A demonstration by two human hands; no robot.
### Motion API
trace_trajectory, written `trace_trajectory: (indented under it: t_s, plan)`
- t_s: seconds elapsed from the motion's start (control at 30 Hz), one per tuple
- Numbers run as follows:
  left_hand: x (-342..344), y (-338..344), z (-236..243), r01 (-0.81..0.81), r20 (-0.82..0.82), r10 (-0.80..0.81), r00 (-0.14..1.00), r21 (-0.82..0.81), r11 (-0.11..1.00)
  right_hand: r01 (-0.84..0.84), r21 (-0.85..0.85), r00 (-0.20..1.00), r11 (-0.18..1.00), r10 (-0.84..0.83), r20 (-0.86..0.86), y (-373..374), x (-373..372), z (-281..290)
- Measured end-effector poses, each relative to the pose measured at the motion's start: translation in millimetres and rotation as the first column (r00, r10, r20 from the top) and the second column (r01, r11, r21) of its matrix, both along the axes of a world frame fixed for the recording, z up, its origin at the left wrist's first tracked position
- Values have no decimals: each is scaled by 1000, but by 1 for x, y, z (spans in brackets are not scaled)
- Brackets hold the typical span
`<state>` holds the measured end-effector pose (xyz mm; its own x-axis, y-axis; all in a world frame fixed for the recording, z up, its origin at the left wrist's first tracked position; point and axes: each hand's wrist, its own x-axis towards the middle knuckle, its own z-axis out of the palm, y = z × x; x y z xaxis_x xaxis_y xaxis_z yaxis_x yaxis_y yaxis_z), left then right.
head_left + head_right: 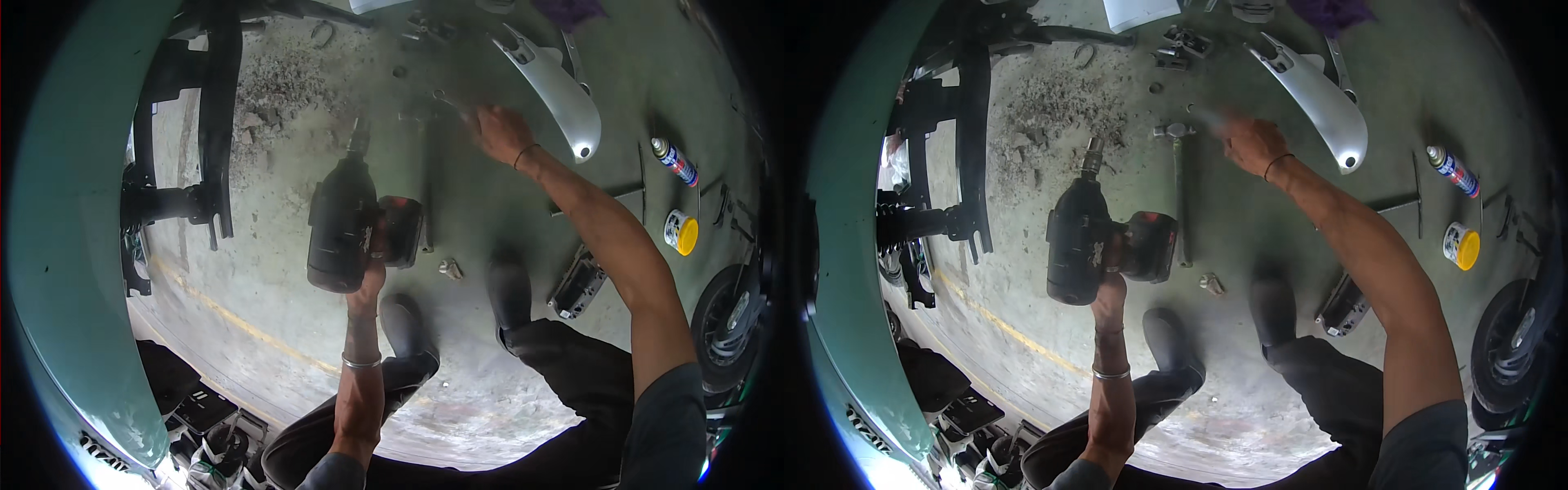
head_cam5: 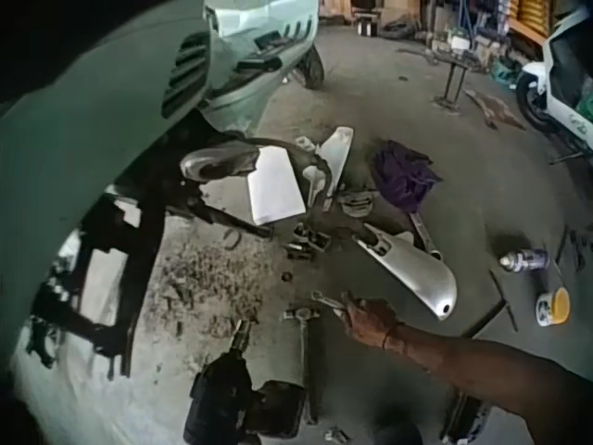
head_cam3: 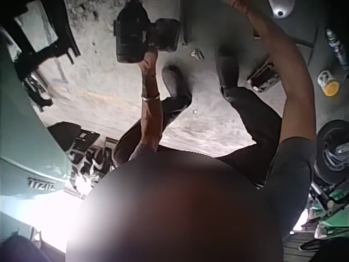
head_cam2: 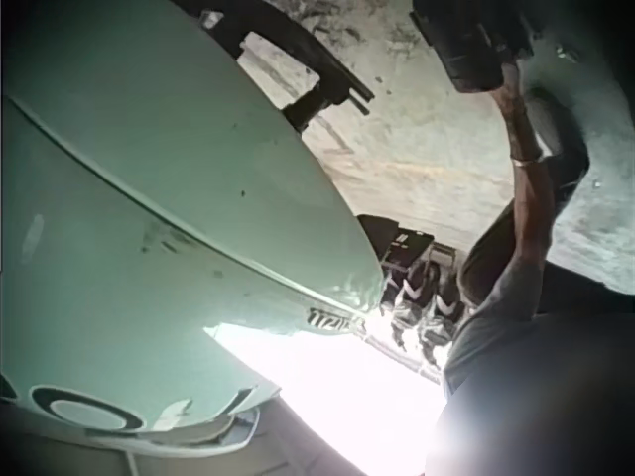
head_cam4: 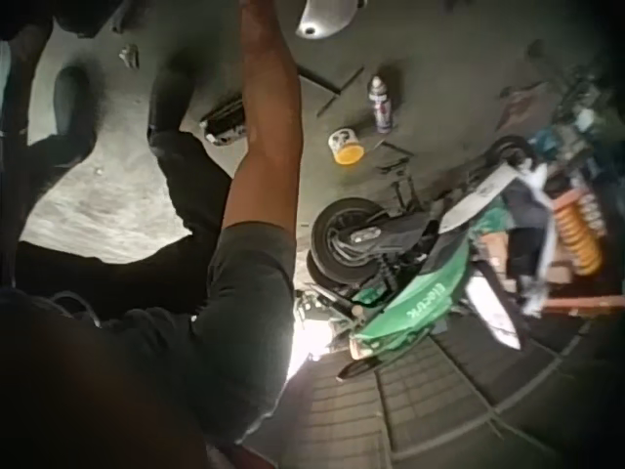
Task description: The person uses an impact wrench and spanners to remove and replace components from the rear of a scooter, handling parts including a shock absorber and a brake disc. They wipe components with a cloth and use an electric drill to secure fasteners to the vehicle frame.
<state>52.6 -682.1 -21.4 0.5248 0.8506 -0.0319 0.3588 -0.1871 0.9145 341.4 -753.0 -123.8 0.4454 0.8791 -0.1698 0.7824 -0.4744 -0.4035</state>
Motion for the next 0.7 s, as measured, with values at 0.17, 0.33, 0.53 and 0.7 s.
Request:
trace_trajectory:
  t_s: [0.17,0.33,0.53,0.7]
  plan:
    - [2,33,-13,-78,24,75,997,167,983,-128,-102,992,987,126,-19,4,-1,-9]
    - [7,27,-65,-220,50,215,975,158,962,-347,-11,897,938,335,288,19,35,-5]
    - [-11,21,-45,-187,28,185,982,191,963,-216,121,976,969,216,13,91,-10,57]
    - [-10,-1,-63,-30,-116,57,992,223,974,-133,27,991,991,132,27,96,26,18]
